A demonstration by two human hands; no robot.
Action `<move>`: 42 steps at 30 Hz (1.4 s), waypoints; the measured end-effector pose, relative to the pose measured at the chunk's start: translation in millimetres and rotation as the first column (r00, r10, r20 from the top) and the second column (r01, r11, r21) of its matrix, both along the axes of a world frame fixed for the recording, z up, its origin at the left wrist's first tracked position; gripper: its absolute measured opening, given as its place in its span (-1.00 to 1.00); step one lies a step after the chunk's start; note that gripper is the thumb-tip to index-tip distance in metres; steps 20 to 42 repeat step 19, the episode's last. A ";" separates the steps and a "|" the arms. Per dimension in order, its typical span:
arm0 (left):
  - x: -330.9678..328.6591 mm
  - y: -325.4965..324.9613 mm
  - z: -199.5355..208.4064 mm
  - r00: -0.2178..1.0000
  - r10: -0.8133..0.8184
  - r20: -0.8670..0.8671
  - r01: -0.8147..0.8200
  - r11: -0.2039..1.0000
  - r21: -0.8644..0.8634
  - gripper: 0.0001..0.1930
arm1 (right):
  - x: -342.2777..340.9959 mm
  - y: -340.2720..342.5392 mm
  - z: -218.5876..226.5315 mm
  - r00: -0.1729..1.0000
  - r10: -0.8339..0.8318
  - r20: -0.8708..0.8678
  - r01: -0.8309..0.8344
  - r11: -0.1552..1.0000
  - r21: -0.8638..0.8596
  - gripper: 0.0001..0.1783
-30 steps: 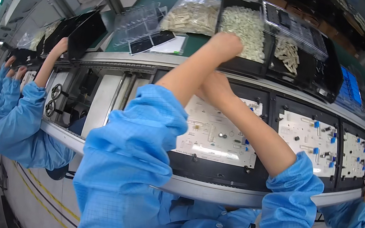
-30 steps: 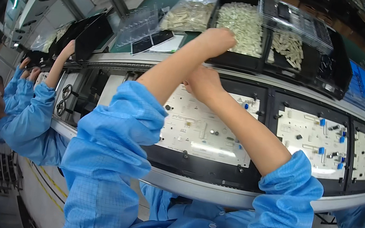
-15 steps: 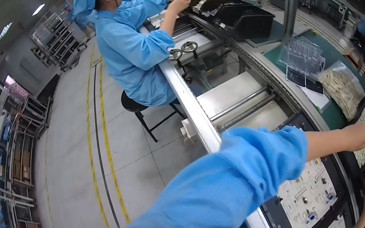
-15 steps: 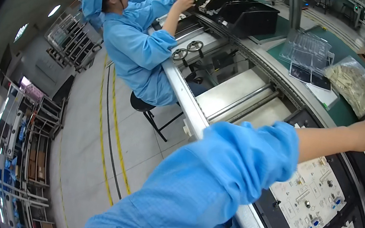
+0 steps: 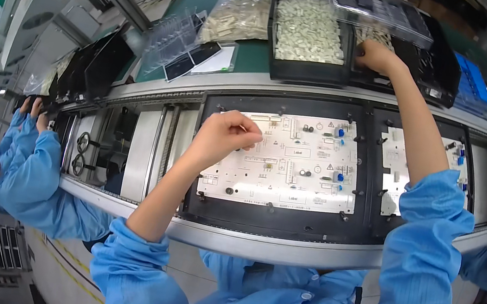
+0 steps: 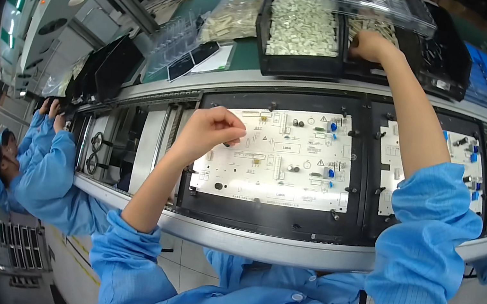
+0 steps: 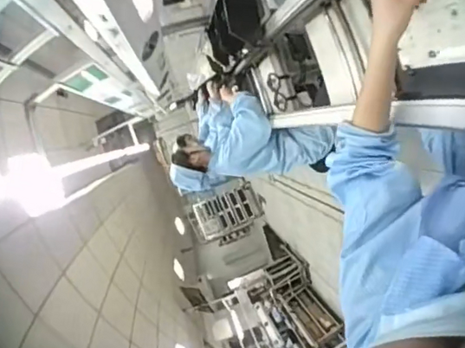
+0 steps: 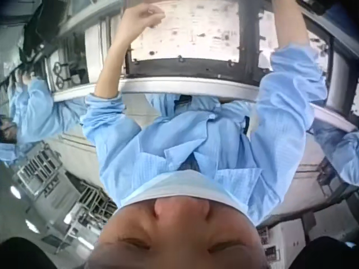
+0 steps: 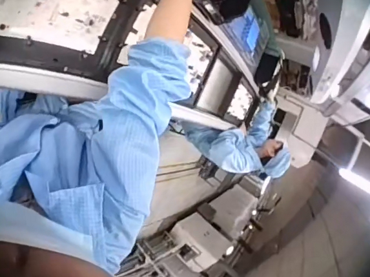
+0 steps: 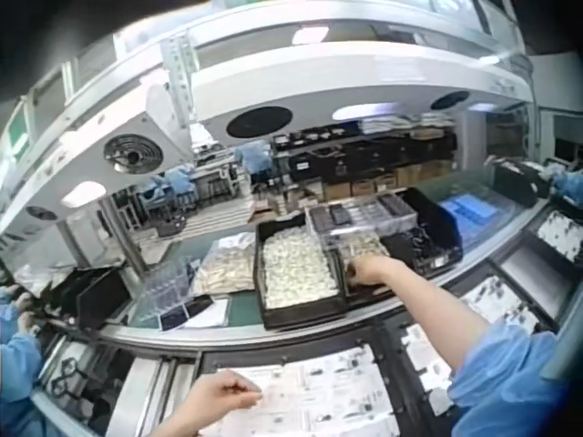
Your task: Manually placing small electronic components onto a printed circuit board on an assembly line.
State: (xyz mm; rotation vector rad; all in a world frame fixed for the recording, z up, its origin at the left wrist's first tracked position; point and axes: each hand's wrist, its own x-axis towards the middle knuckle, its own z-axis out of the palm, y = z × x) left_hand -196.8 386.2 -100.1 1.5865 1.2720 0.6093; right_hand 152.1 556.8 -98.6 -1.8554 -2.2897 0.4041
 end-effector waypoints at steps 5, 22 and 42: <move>-6.8 -9.4 -10.6 0.997 -0.033 -0.074 0.045 0.985 0.169 -0.82 | 2.3 -1.9 2.2 0.988 0.135 -0.078 -0.132 0.990 0.038 -0.66; -13.6 -1.6 -19.2 0.997 -0.010 -0.077 0.028 0.971 0.239 -0.84 | 10.0 -21.2 -0.9 0.944 0.173 -0.281 -0.054 0.921 0.385 -0.76; -13.6 -1.6 -19.2 0.997 -0.010 -0.077 0.028 0.971 0.239 -0.84 | 10.0 -21.2 -0.9 0.944 0.173 -0.281 -0.054 0.921 0.385 -0.76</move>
